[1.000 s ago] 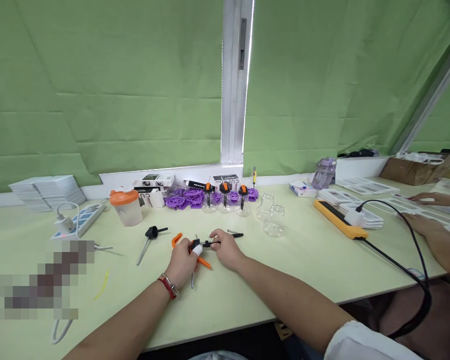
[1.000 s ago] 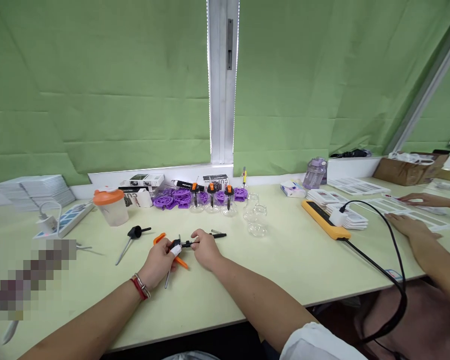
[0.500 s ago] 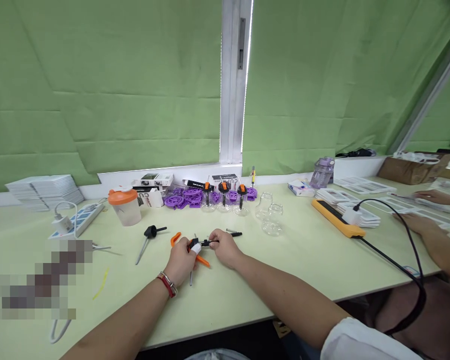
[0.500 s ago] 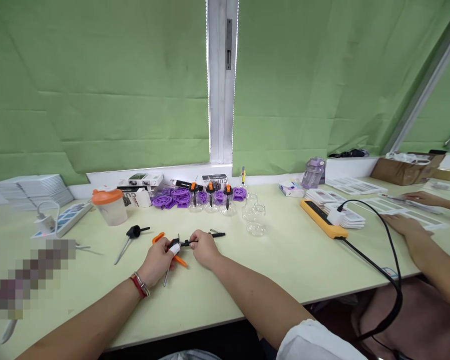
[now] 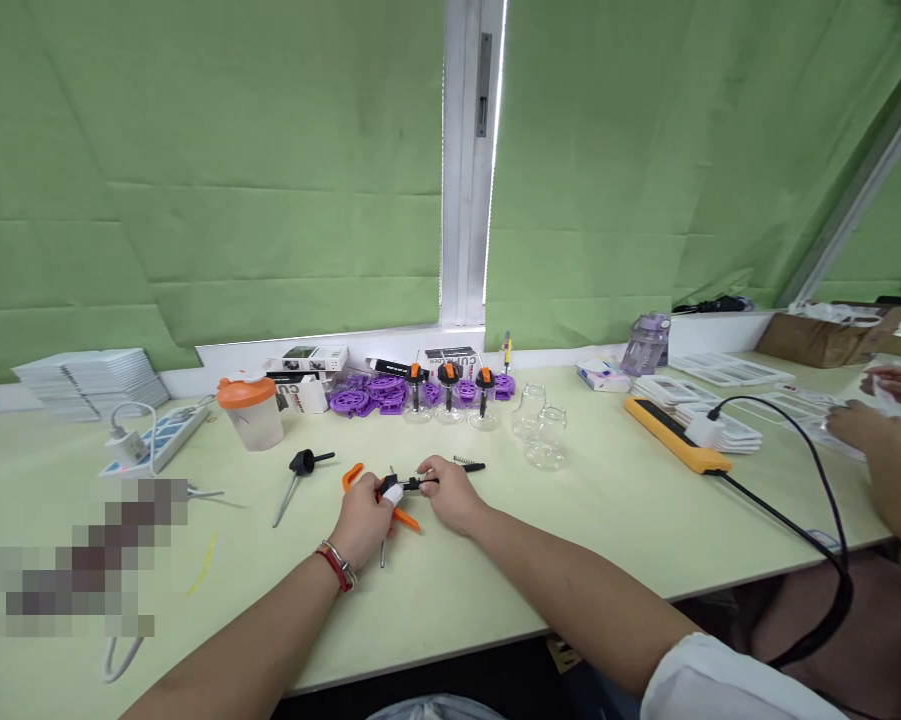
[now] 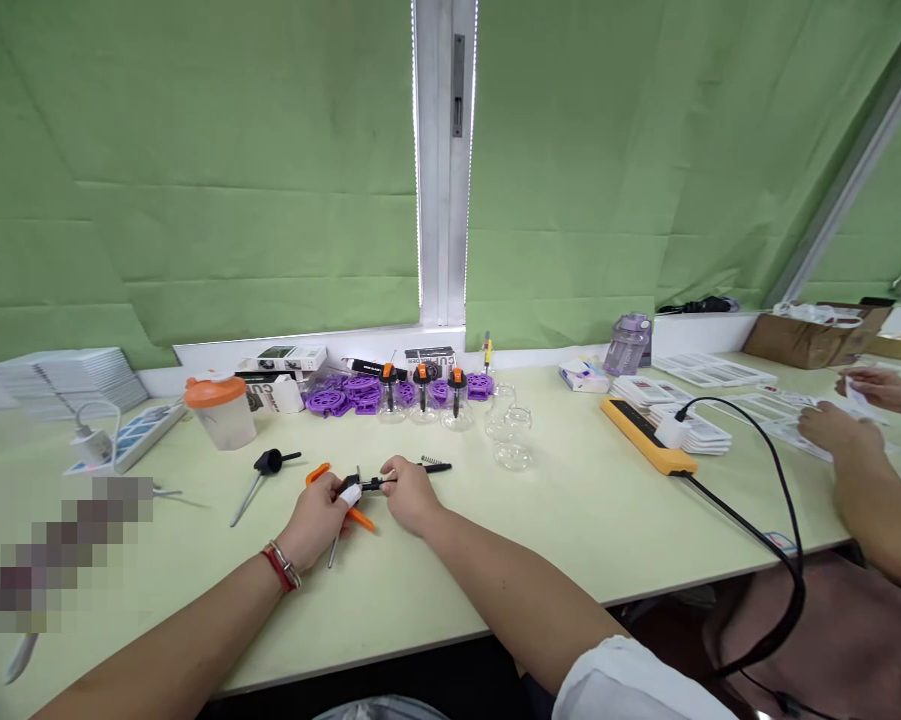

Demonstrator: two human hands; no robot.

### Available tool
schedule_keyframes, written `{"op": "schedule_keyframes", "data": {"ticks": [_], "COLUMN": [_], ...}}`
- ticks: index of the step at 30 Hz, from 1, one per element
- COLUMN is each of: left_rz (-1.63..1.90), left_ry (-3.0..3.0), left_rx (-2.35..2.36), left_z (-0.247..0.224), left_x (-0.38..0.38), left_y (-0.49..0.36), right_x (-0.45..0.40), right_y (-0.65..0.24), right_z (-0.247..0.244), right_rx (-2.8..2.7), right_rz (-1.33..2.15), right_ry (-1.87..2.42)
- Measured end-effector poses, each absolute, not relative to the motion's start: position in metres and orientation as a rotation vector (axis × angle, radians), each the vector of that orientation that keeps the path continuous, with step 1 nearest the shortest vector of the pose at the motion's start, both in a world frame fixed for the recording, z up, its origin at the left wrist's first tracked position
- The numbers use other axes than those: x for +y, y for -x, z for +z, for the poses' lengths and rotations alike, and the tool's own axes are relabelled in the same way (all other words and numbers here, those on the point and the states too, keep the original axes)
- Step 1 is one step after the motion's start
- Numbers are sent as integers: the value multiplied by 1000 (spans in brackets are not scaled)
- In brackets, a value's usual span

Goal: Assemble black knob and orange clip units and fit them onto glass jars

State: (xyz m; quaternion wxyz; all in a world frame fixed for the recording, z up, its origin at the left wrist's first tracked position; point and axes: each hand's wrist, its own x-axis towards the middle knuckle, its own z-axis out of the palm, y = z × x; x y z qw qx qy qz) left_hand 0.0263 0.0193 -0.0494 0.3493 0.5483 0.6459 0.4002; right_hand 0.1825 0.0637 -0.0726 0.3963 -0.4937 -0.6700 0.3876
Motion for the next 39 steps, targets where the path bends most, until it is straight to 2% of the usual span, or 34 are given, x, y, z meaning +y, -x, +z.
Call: {"op": "schedule_keyframes", "data": {"ticks": [39], "left_rz": [1006], "left_ry": [-1400], "left_rx": [1751], "left_z": [-42], "left_x": [18], "left_y": [-31], "right_x": [68], "right_y": [-182], "right_z": [-78], "right_rx": [-1729], "right_rz": [906], "right_ry": [1282]}}
